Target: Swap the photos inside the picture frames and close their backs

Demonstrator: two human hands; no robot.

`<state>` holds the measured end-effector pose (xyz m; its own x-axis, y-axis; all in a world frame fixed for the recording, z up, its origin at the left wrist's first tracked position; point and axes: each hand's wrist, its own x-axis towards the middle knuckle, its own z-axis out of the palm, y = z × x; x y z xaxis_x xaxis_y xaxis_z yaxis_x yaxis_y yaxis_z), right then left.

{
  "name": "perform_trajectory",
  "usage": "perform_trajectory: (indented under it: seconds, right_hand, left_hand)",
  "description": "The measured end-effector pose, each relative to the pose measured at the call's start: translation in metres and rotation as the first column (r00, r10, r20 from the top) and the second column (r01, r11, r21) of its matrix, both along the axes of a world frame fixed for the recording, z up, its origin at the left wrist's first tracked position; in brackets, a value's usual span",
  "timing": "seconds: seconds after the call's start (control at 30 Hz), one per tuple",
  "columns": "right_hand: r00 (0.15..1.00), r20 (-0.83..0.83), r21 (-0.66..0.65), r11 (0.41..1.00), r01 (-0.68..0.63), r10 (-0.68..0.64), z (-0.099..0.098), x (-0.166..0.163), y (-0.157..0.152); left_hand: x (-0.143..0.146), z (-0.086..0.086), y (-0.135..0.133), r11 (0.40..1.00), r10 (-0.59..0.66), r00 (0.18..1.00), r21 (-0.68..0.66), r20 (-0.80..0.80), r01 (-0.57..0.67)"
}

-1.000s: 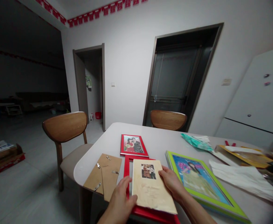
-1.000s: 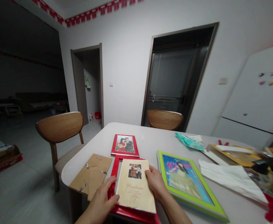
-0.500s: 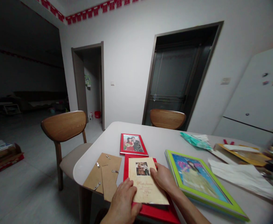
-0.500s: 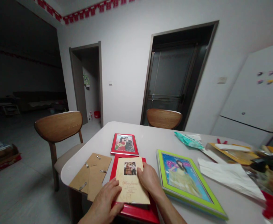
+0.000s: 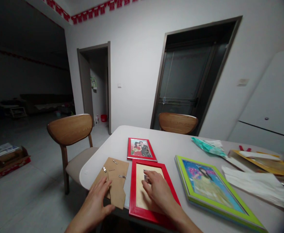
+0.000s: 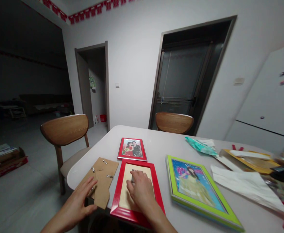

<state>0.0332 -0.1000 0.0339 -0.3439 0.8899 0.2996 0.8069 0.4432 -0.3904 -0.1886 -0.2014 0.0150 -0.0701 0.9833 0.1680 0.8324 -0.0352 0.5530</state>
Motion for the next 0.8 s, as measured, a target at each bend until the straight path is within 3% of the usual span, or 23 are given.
perform_trajectory:
  seconds: [0.17,0.33,0.43,0.53,0.67,0.8]
  right_hand:
    - [0.989,0.108,0.027,0.994,0.103,-0.105,-0.004,-0.001,0.005]
    - [0.997,0.076,-0.016,1.000,-0.012,0.013,-0.009,-0.003,-0.007]
    - [0.988,-0.003,-0.044,0.987,-0.153,0.153,-0.006,-0.029,-0.025]
    - [0.981,-0.017,-0.040,0.981,-0.192,0.191,-0.005,-0.056,-0.037]
    - [0.980,-0.015,-0.015,0.980,-0.197,0.196,-0.011,-0.077,-0.039]
    - [0.971,-0.139,-0.053,0.977,-0.205,0.196,-0.012,-0.082,-0.037]
  left_hand:
    - [-0.021,-0.019,0.007,0.992,0.124,0.983,-0.005,-0.137,-0.126]
    - [-0.018,-0.024,0.010,0.993,0.094,0.977,0.082,-0.193,-0.079]
    - [-0.020,-0.021,0.009,0.992,0.056,0.977,0.124,-0.206,-0.031]
    - [-0.023,-0.021,0.006,0.982,0.052,0.975,0.188,-0.218,-0.010]
    - [-0.028,-0.022,0.005,0.946,0.063,0.972,0.324,-0.226,0.014]
    - [-0.029,-0.016,0.011,0.866,0.085,0.975,0.499,-0.204,0.029]
